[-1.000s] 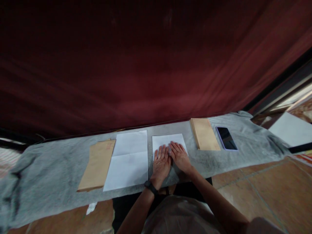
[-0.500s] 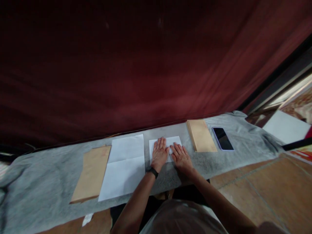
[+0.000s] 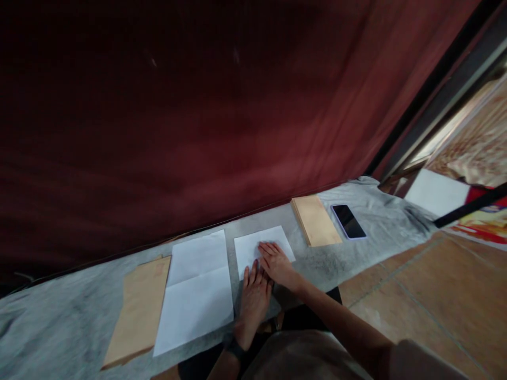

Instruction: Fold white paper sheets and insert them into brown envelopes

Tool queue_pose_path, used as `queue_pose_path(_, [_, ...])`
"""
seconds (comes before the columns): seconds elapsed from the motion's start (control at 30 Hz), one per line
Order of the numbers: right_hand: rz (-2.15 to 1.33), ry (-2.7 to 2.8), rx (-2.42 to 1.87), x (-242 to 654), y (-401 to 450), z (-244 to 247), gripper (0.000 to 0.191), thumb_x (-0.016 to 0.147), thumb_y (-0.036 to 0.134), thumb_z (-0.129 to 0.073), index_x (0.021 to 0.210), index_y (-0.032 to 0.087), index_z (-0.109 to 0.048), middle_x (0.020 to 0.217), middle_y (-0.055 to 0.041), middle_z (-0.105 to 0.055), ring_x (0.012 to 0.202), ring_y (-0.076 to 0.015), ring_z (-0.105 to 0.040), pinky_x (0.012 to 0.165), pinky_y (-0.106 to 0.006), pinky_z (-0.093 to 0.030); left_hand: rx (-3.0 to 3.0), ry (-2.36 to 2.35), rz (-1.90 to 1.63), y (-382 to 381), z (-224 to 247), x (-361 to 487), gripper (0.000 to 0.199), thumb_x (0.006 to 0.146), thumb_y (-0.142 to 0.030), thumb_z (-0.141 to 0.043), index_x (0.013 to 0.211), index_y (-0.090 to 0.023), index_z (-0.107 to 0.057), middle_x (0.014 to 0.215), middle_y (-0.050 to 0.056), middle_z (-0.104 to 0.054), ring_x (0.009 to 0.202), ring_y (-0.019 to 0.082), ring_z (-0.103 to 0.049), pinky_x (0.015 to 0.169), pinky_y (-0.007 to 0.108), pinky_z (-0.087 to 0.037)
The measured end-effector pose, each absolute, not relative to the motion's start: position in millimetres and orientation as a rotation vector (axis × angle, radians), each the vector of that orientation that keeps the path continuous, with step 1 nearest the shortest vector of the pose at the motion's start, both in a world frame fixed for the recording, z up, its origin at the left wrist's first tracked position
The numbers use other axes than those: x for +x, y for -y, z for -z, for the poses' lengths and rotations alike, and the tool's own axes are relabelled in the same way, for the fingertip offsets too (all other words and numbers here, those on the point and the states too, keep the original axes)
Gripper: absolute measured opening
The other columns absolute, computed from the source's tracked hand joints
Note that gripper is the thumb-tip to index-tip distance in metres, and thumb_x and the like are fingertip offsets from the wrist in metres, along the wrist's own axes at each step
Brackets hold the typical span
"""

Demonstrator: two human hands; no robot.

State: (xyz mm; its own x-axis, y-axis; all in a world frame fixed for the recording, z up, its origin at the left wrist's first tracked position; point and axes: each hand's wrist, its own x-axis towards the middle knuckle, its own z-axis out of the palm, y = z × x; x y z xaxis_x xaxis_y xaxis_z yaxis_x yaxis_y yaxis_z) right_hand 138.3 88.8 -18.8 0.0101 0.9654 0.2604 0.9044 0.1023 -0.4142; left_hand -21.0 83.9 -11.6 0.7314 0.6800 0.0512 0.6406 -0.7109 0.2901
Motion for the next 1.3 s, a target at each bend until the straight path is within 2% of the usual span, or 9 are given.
queue_pose_path(0.13, [-0.146,1.959,-1.769,132,-89,28,0.046,0.104,0.029,-0.046,0.146,0.014,-0.053,0.155,-0.0126,-0.049,0.143,-0.025,-0.047,0.122,-0.047,-0.033,2.718,-1.045,-0.194,-74,12,-23,0.042,0.1,-0.023,-0.041,0.135,-0.022,-0.065,0.149,0.013,-0.057,0.149,0.032,-0.039,0.124,0.06,-0.023])
queue_pose_path(0.33, [-0.041,1.984,-1.885,151,-110,29,0.046,0.105,0.033,-0.047,0.148,0.018,-0.051,0.158,-0.0106,-0.045,0.145,-0.027,-0.044,0.122,-0.05,-0.032,2.79,-1.088,-0.273,-76,18,-22,0.049,0.102,-0.032,-0.042,0.149,-0.02,-0.05,0.155,0.009,-0.05,0.15,0.03,-0.037,0.123,0.058,-0.028])
queue_pose_path(0.53, [0.011,2.012,-1.958,162,-128,26,0.048,0.105,0.041,-0.048,0.149,0.022,-0.05,0.16,-0.0091,-0.043,0.145,-0.029,-0.042,0.121,-0.052,-0.03,2.957,-1.098,-0.295,-76,23,-24,0.052,0.104,-0.035,-0.04,0.153,-0.018,-0.044,0.16,0.005,-0.044,0.151,0.028,-0.035,0.123,0.056,-0.03])
queue_pose_path(0.7, [0.023,1.985,-1.991,162,-127,27,0.049,0.105,0.044,-0.044,0.15,0.026,-0.049,0.162,-0.0077,-0.04,0.146,-0.0292,-0.041,0.121,-0.053,-0.028,2.993,-1.088,-0.341,-76,24,-25,0.052,0.104,-0.034,-0.04,0.153,-0.019,-0.044,0.158,0.006,-0.046,0.151,0.028,-0.034,0.123,0.055,-0.03])
queue_pose_path(0.87, [0.02,1.977,-2.027,161,-125,25,0.049,0.106,0.046,-0.039,0.152,0.029,-0.046,0.164,-0.0064,-0.037,0.148,-0.0316,-0.036,0.122,-0.061,-0.02,2.984,-1.082,-0.323,-75,19,-24,0.052,0.104,-0.033,-0.04,0.153,-0.019,-0.044,0.159,0.006,-0.045,0.151,0.027,-0.035,0.123,0.055,-0.031])
queue_pose_path(1.0, [-0.013,1.987,-2.057,160,-125,23,0.05,0.106,0.046,-0.038,0.153,0.029,-0.044,0.164,-0.0064,-0.035,0.148,-0.033,-0.036,0.121,-0.065,-0.018,2.957,-1.102,-0.309,-73,16,-23,0.051,0.104,-0.033,-0.041,0.153,-0.019,-0.044,0.16,0.004,-0.043,0.151,0.027,-0.034,0.124,0.055,-0.03])
queue_pose_path(1.3, [0.017,1.986,-2.087,159,-124,25,0.05,0.108,0.042,-0.029,0.155,0.028,-0.041,0.164,-0.005,-0.035,0.149,-0.03,-0.036,0.123,-0.062,-0.016,2.85,-1.144,-0.371,-71,14,-21,0.049,0.104,-0.037,-0.041,0.15,-0.021,-0.048,0.159,0.003,-0.045,0.151,0.026,-0.035,0.125,0.053,-0.029])
